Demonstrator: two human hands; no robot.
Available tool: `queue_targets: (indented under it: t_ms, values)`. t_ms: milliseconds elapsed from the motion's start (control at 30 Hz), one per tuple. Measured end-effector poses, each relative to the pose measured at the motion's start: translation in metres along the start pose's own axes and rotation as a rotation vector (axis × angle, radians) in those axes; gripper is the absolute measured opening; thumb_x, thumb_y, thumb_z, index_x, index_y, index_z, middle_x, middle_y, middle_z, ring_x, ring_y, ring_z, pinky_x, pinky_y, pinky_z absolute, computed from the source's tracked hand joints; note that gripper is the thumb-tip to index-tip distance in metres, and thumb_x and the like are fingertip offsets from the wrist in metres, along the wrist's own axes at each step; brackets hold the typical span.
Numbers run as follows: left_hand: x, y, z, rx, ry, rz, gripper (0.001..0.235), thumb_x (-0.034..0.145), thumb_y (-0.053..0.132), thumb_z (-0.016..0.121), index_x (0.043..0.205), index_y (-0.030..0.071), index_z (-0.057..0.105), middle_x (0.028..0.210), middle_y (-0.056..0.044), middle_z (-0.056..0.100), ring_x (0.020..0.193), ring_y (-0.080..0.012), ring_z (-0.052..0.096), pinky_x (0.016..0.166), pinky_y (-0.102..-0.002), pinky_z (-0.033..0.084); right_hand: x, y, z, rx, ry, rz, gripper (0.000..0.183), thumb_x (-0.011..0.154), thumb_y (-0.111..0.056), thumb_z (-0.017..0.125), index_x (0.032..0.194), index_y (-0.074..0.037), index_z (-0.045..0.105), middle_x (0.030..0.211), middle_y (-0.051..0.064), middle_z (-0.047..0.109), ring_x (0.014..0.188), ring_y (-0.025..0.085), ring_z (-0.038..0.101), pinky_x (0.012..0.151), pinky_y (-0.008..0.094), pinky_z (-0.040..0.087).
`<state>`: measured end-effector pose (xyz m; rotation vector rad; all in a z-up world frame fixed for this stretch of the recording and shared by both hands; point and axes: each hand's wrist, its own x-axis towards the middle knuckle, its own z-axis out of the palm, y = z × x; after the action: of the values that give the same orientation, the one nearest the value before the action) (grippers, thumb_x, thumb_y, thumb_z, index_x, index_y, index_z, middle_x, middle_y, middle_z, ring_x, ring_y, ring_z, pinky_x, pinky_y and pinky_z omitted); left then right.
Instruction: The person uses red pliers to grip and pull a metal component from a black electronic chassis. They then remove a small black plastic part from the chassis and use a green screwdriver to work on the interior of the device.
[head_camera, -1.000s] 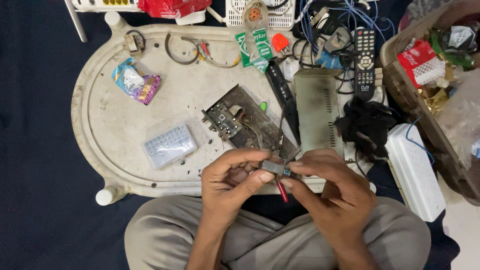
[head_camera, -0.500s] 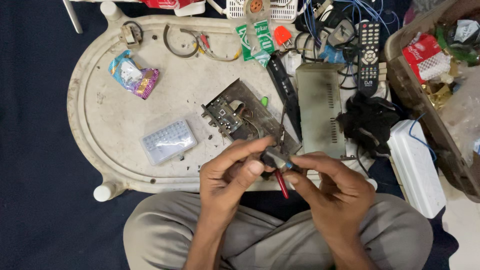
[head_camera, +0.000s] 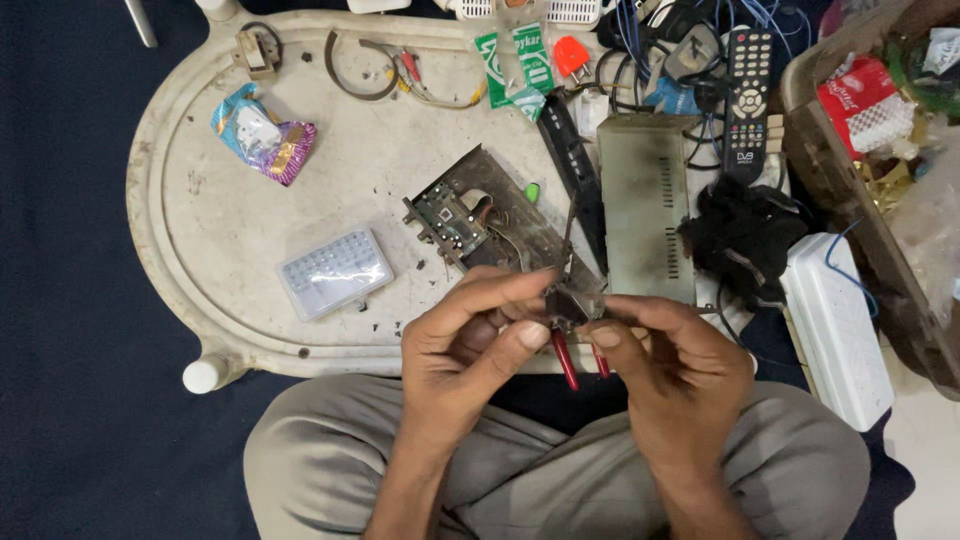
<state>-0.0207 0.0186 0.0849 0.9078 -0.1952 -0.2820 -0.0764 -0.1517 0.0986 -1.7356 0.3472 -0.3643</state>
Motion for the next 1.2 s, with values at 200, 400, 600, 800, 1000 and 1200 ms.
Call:
queue_targets:
  t_ms: [200,400,600,800,1000,1200]
  values:
    - [0.0,-0.009,-0.002,0.032,-0.018,0.142,0.041,0.093,-0.01,0.079,0.132,-0.001,0.067,0.121,-0.009,0.064,0.1,-0.0105,0.06,0.095,-0.026,0.051,-0.001,0.003,0.002,0.049,-0.033,0.025,0.021,0.093,0.0,0.075,0.113,0.006,0.071,0.092,0.008,0.077,0.077,0.006,0.066,0.068,0.017,0.052]
    - [0.0,-0.009,-0.001,0.001,0.016,0.154,0.036,0.093,-0.008,0.08,0.123,0.002,0.064,0.124,-0.012,0.064,0.098,-0.0097,0.061,0.095,-0.026,0.052,0.001,0.0,0.005,0.013,-0.098,0.051,0.02,0.096,-0.005,0.074,0.113,0.005,0.074,0.089,0.006,0.074,0.074,0.004,0.061,0.065,0.017,0.047]
    - [-0.001,-0.007,-0.003,0.081,-0.009,0.19,0.034,0.093,-0.006,0.081,0.12,0.005,0.064,0.123,-0.013,0.065,0.106,-0.0113,0.062,0.093,-0.026,0.052,0.006,-0.008,0.014,0.073,-0.158,0.078,0.026,0.105,-0.011,0.062,0.124,0.004,0.073,0.096,0.003,0.075,0.078,0.003,0.059,0.069,0.017,0.048]
    - [-0.001,-0.009,-0.004,0.053,0.015,0.171,0.029,0.094,-0.008,0.08,0.116,0.002,0.063,0.123,-0.013,0.065,0.102,-0.0103,0.061,0.094,-0.027,0.052,0.007,-0.015,0.018,0.144,-0.17,0.103,0.032,0.108,-0.014,0.057,0.13,0.005,0.07,0.098,0.006,0.075,0.081,0.006,0.063,0.073,0.019,0.052]
    - [0.001,-0.007,-0.002,-0.067,0.065,0.086,0.024,0.101,-0.007,0.07,0.122,0.0,0.061,0.122,-0.012,0.067,0.105,-0.0136,0.065,0.098,-0.03,0.054,0.004,-0.011,0.015,0.172,-0.146,0.043,0.027,0.103,-0.011,0.066,0.123,0.006,0.07,0.094,0.01,0.075,0.08,0.009,0.067,0.073,0.021,0.055]
    - [0.003,-0.006,0.001,-0.06,0.146,0.062,0.029,0.099,-0.004,0.067,0.126,0.001,0.058,0.115,-0.011,0.071,0.105,-0.013,0.067,0.096,-0.028,0.054,0.001,-0.004,0.009,0.11,-0.105,0.047,0.024,0.096,-0.003,0.071,0.119,0.005,0.071,0.095,0.01,0.077,0.079,0.011,0.068,0.071,0.021,0.054]
